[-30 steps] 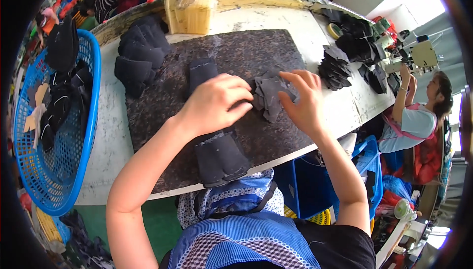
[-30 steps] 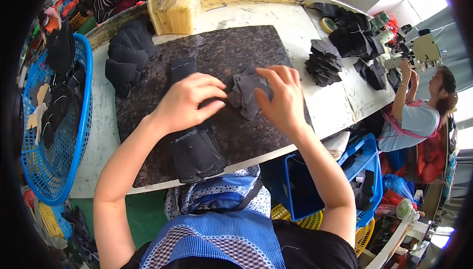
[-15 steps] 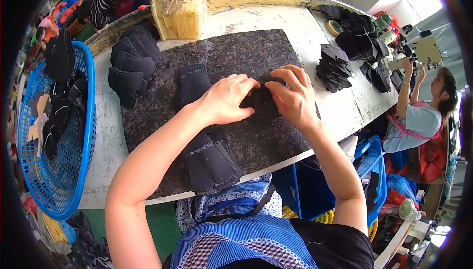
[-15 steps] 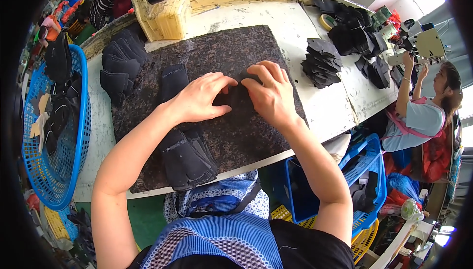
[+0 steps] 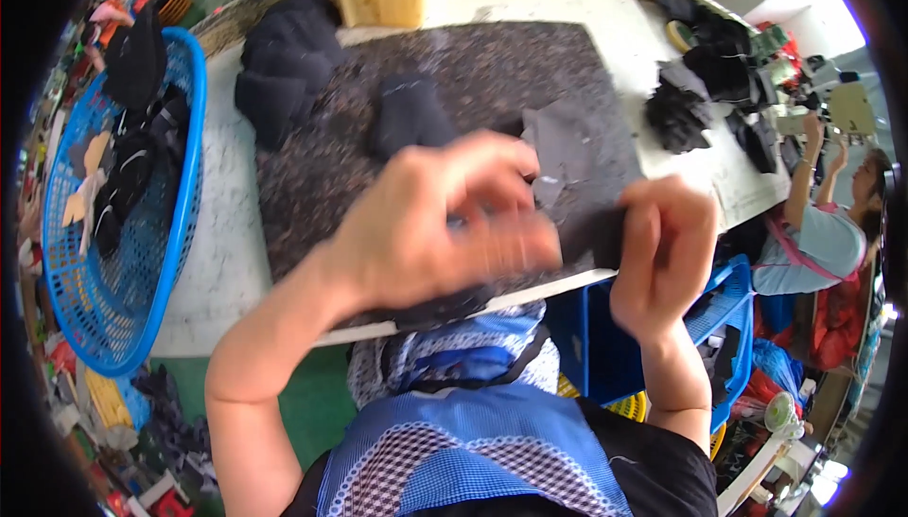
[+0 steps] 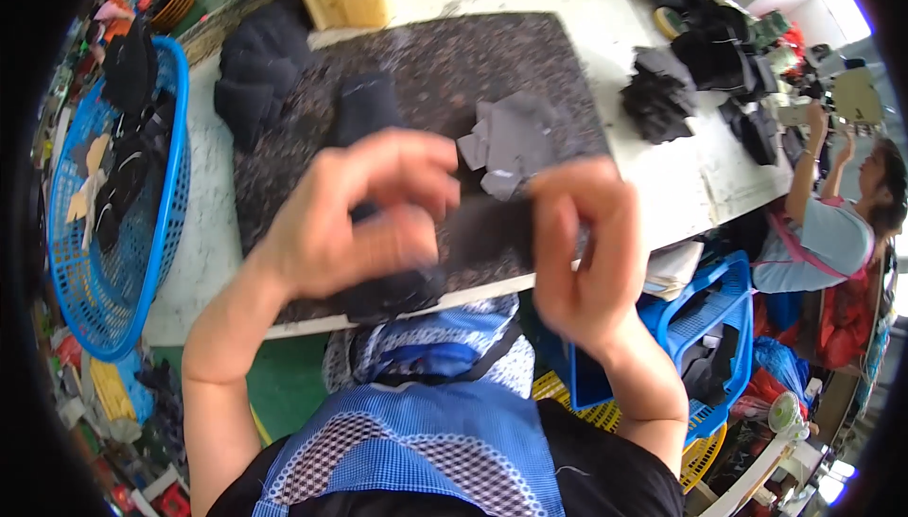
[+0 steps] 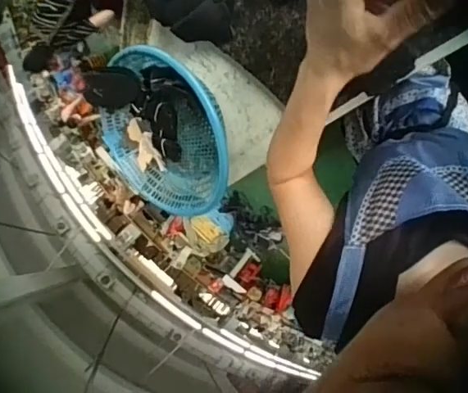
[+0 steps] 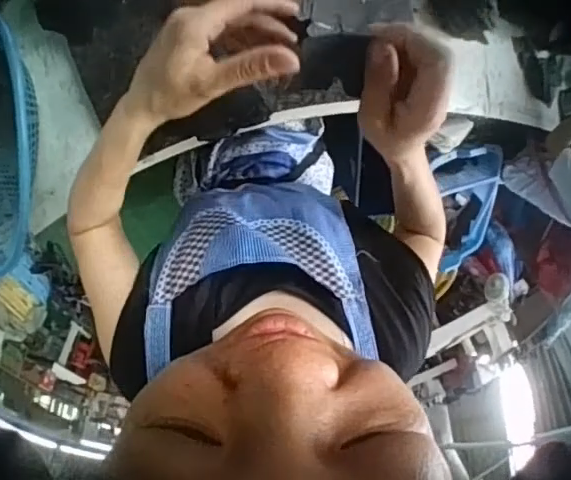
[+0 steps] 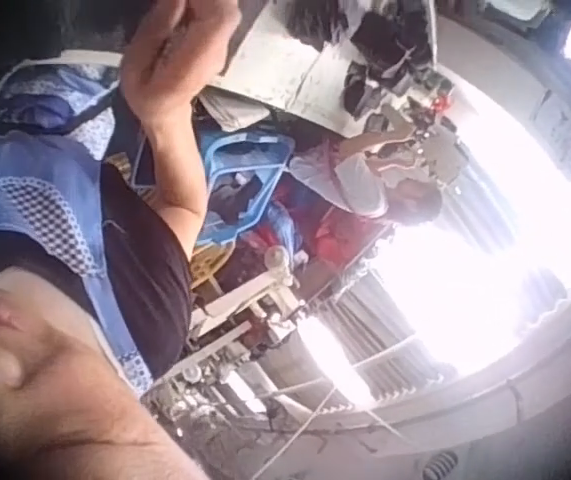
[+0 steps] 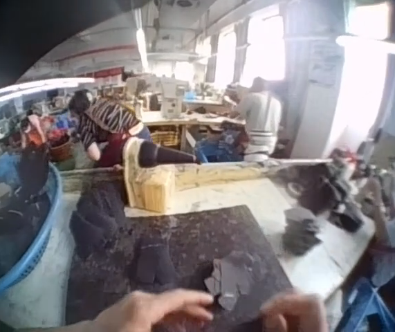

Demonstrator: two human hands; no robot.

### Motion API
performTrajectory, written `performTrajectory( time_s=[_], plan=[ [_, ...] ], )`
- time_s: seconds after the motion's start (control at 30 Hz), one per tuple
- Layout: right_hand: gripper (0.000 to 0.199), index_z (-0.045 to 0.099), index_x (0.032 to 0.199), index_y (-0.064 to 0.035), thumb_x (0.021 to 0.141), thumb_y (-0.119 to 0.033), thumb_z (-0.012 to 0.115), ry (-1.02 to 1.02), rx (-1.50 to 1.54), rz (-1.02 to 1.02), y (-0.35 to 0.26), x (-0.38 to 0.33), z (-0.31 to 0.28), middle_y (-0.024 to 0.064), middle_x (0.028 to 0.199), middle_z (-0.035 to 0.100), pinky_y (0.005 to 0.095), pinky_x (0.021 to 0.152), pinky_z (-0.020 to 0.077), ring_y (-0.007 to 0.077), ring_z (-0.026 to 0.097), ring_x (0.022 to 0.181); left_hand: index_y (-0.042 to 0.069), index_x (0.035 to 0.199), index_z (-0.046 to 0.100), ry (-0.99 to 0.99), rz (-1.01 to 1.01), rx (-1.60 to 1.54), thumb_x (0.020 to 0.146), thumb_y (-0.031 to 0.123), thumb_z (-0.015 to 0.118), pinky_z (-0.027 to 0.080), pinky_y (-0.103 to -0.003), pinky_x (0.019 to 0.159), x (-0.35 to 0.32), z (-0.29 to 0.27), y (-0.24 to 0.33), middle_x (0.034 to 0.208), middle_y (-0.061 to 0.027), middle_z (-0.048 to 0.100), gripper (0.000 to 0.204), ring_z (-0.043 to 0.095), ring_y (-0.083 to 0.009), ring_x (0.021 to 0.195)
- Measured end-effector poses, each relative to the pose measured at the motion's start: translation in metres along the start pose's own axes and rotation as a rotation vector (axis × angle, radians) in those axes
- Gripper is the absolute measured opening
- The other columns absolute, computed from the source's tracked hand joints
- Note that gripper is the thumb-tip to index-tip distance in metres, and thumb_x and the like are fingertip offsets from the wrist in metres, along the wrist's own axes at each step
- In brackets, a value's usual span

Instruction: Organizing and stacking black fabric shoe upper components on a factory workbench.

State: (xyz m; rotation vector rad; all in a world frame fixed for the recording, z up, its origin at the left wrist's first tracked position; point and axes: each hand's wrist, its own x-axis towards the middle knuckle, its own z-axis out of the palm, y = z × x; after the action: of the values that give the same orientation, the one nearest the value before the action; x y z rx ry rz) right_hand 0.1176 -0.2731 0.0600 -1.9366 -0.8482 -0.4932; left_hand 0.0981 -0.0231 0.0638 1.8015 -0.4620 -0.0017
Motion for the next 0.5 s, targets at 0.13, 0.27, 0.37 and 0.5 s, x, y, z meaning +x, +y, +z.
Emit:
performTrajectory(
  time_s=[0.13,0.27,0.37,0.5],
  plan=[
    [0.035,0.066,0.124,0.0016,0.094,-0.008,0.082,-0.417,0.597,0.663,-0.046,-0.041,0.016,0.0083,0.090,0.071,0.0250,0.061,0.0536,0.0094,0.069,0.072,0.002,0.077,0.073,-0.123,-0.251,0.077,0.091,0.023,0.085,0.048,-0.034,0.050,-0.106,0.013,0.023,0.062,-0.0092,0.065,0.028,0.066,-0.0187,0.054],
    [0.021,0.074,0.098,0.0016,0.098,-0.018,0.080,-1.020,0.734,0.885,-0.029,-0.045,0.020,0.0034,0.072,0.069,0.0238,0.056,0.0519,0.0080,0.066,0.061,0.003,0.075,0.067,-0.115,-0.367,0.022,0.097,0.021,0.079,0.049,-0.031,0.050,-0.153,0.022,0.015,0.061,-0.0072,0.066,0.031,0.066,-0.0147,0.053],
    [0.027,0.070,0.089,0.0021,0.101,-0.021,0.076,-0.826,0.606,0.894,-0.032,-0.002,0.037,0.0051,0.070,0.070,0.0234,0.050,0.0505,0.0078,0.066,0.060,0.001,0.083,0.064,0.184,-0.599,-0.242,0.102,0.022,0.076,0.051,-0.026,0.051,-0.126,0.008,0.016,0.065,-0.0052,0.069,0.030,0.068,-0.0085,0.059],
    [0.026,0.069,0.091,0.0036,0.102,-0.019,0.074,-0.818,0.380,0.823,-0.015,0.009,0.061,0.0067,0.071,0.071,0.0246,0.050,0.0524,0.0089,0.067,0.060,0.001,0.090,0.062,0.201,-0.672,-0.177,0.105,0.024,0.071,0.052,-0.023,0.050,-0.113,0.001,-0.009,0.068,-0.0058,0.070,0.029,0.068,-0.0090,0.058]
  ],
)
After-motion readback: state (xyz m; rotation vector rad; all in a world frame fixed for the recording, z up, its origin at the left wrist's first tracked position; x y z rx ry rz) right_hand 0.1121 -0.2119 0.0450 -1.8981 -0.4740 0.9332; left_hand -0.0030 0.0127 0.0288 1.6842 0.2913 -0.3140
